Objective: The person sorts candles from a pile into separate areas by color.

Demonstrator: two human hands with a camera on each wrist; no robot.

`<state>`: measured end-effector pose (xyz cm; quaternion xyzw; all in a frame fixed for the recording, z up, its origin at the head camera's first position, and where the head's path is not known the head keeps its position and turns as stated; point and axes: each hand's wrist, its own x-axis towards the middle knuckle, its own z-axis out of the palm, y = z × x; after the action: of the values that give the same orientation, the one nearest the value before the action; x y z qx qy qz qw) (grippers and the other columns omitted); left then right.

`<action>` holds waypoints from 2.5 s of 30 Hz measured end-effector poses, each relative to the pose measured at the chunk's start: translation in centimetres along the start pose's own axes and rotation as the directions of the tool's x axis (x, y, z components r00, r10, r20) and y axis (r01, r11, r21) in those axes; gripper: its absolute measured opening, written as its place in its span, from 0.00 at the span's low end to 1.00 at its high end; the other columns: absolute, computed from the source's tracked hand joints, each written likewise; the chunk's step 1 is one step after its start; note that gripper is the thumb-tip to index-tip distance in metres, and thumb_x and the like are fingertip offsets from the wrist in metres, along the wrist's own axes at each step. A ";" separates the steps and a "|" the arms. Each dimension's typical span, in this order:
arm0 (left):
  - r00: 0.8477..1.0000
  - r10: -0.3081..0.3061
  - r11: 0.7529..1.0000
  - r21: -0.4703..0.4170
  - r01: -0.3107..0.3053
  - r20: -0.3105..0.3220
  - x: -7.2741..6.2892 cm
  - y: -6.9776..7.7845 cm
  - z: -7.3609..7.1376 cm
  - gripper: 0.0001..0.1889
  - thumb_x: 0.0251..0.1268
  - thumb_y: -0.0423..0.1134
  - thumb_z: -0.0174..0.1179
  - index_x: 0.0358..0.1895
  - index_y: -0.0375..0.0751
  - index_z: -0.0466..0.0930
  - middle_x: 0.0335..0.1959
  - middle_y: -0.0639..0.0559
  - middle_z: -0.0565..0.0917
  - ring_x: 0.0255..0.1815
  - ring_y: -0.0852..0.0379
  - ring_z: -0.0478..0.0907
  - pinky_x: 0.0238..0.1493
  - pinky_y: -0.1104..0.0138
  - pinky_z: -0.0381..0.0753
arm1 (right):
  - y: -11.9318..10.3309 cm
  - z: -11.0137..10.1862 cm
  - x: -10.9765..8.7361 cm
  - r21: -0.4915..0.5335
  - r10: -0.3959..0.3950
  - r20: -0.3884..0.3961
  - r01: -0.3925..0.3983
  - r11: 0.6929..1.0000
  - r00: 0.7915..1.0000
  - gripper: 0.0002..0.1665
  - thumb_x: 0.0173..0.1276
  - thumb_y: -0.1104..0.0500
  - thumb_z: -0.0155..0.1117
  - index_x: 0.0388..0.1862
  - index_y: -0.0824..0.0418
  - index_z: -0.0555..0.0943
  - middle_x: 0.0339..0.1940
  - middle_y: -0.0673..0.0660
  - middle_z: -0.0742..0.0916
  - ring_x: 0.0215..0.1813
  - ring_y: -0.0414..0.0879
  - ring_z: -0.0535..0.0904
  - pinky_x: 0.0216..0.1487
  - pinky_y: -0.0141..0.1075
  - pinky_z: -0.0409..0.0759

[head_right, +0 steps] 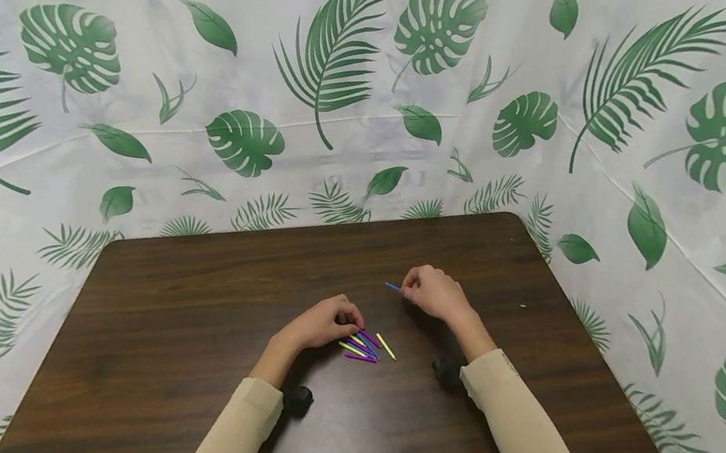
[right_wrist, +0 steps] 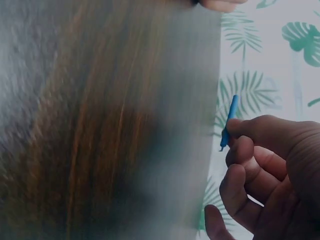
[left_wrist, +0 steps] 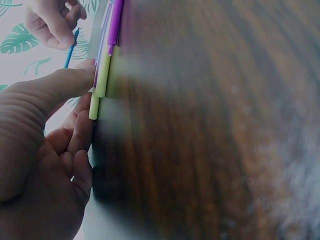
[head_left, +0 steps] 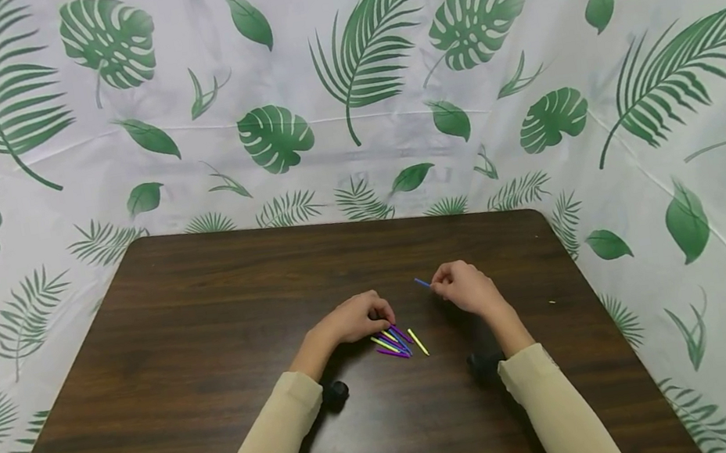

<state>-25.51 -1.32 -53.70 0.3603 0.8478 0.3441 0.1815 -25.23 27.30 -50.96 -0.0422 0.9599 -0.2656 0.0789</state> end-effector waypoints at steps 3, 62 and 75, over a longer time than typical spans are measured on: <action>1.000 0.005 1.000 -0.005 -0.005 0.004 0.0 -0.1 0.0 0.04 0.79 0.38 0.65 0.46 0.48 0.90 0.46 0.52 0.81 0.45 0.60 0.78 0.53 0.62 0.80 | 0.2 0.0 0.6 -0.012 0.015 -0.012 -0.015 1.000 1.000 0.10 0.77 0.51 0.67 0.46 0.55 0.89 0.32 0.51 0.88 0.33 0.47 0.81 0.35 0.42 0.74; 0.999 -0.024 1.000 -0.017 0.024 0.029 0.5 -0.3 -0.1 0.03 0.78 0.36 0.65 0.45 0.47 0.89 0.45 0.52 0.80 0.43 0.60 0.78 0.50 0.64 0.81 | -0.7 1.8 -1.6 0.097 -0.104 0.285 0.079 0.992 0.953 0.15 0.77 0.50 0.69 0.35 0.59 0.87 0.26 0.50 0.83 0.28 0.43 0.74 0.32 0.36 0.72; 0.999 -0.033 0.999 -0.007 0.034 0.017 0.4 -0.4 -0.1 0.03 0.78 0.36 0.65 0.45 0.47 0.89 0.44 0.53 0.80 0.43 0.59 0.77 0.50 0.64 0.80 | -2.3 1.6 -3.3 0.119 -0.103 0.426 0.057 0.991 0.899 0.12 0.74 0.55 0.72 0.32 0.60 0.84 0.27 0.51 0.83 0.27 0.43 0.72 0.32 0.36 0.70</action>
<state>-26.05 -1.24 -53.89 0.3484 0.8510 0.3408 0.1957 -21.61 24.91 -50.70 -0.1351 0.9011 -0.3020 0.2804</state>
